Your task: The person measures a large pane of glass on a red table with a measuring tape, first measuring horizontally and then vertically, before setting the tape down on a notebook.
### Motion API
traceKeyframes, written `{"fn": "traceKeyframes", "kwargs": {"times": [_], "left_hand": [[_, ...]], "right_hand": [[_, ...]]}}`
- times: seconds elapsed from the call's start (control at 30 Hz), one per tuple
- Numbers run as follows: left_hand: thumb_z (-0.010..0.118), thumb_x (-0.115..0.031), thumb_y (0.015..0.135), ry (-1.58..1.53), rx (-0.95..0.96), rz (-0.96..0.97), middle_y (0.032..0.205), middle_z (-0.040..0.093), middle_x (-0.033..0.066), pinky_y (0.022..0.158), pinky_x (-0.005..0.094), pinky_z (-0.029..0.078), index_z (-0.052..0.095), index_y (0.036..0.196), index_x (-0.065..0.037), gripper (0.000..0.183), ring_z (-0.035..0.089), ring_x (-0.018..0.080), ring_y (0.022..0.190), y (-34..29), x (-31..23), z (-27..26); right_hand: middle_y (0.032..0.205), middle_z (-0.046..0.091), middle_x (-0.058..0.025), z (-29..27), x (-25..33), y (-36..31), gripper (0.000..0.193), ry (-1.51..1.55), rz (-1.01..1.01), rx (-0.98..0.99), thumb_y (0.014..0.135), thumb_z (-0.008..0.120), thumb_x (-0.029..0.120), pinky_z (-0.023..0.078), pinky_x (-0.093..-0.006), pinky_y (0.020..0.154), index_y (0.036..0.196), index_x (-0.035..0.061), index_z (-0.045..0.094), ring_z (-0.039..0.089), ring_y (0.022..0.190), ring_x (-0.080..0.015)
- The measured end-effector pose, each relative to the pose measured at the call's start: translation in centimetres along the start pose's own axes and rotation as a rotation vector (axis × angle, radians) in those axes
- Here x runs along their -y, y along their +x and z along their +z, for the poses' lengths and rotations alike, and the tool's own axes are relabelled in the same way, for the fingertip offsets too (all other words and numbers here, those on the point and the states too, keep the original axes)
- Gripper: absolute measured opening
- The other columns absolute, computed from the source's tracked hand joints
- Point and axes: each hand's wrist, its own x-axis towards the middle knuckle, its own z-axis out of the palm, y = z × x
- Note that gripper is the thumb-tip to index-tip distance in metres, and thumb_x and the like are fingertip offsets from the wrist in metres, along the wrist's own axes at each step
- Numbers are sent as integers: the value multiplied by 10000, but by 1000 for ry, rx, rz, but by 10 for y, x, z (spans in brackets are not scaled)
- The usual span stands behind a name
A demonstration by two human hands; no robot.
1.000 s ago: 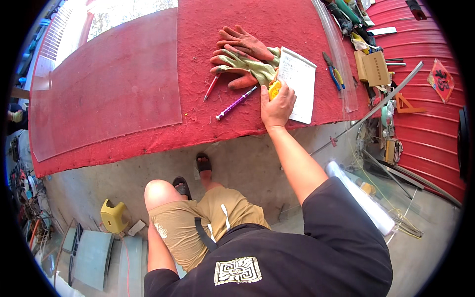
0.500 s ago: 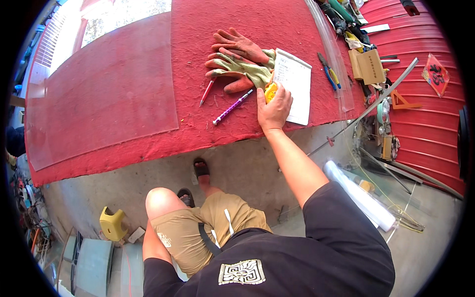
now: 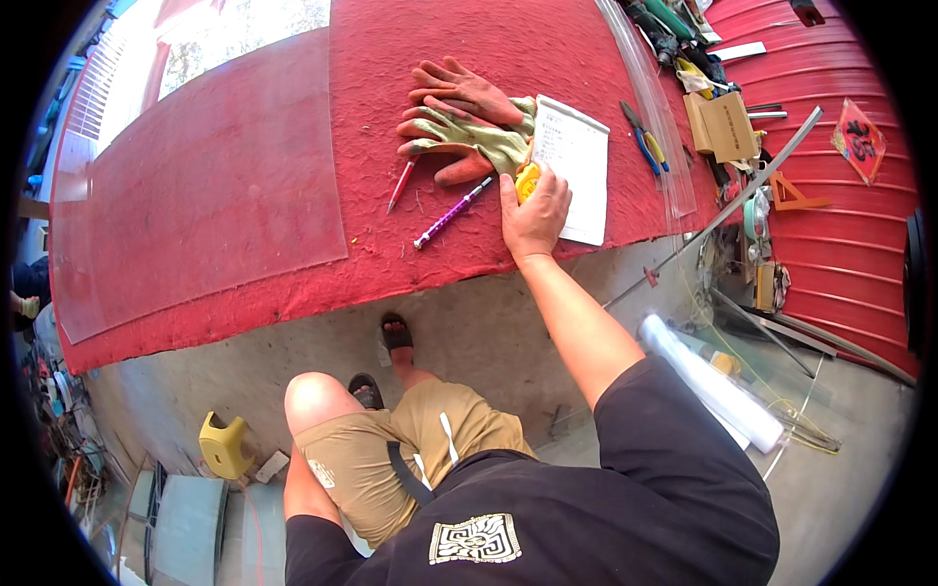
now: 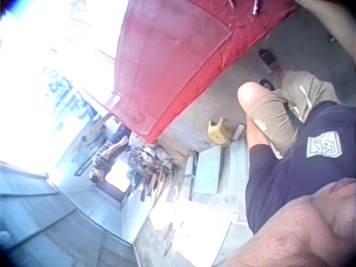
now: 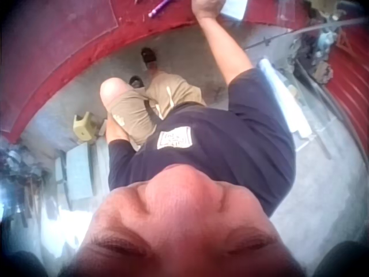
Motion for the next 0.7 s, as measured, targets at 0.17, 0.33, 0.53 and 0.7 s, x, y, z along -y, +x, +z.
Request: {"fn": "traceKeyframes", "kwargs": {"times": [0.17,0.33,0.53,0.7], "left_hand": [[632,-433,1001,3,0,0,1198,731,177,969,438,545,687,1276,-5,512,707,304,1083,-1,-2,0],[630,-432,1002,17,-1,-4,1202,731,176,972,437,544,689,1275,-8,509,706,303,1087,-1,-3,-1],[627,-431,1002,22,-1,-8,1206,731,175,976,436,542,692,1275,-11,505,704,301,1092,-2,-4,-2],[625,-430,1002,28,2,-14,1210,730,174,979,435,540,694,1274,-14,501,703,300,1096,-2,-4,-2]], "right_hand": [[1147,595,-184,-2,1,0,591,-12,-4,5,896,741,448,446,-509,953,1296,52,562,557,1057,-397],[1140,594,-184,-2,1,0,587,-8,0,9,895,744,441,447,-510,945,1294,53,558,557,1053,-398],[1140,592,-185,-1,1,0,583,-10,6,9,894,749,430,447,-512,942,1297,57,552,556,1053,-400],[1146,591,-184,-1,0,0,584,0,-5,-5,896,748,429,447,-513,947,1298,55,551,556,1054,-400]]}}
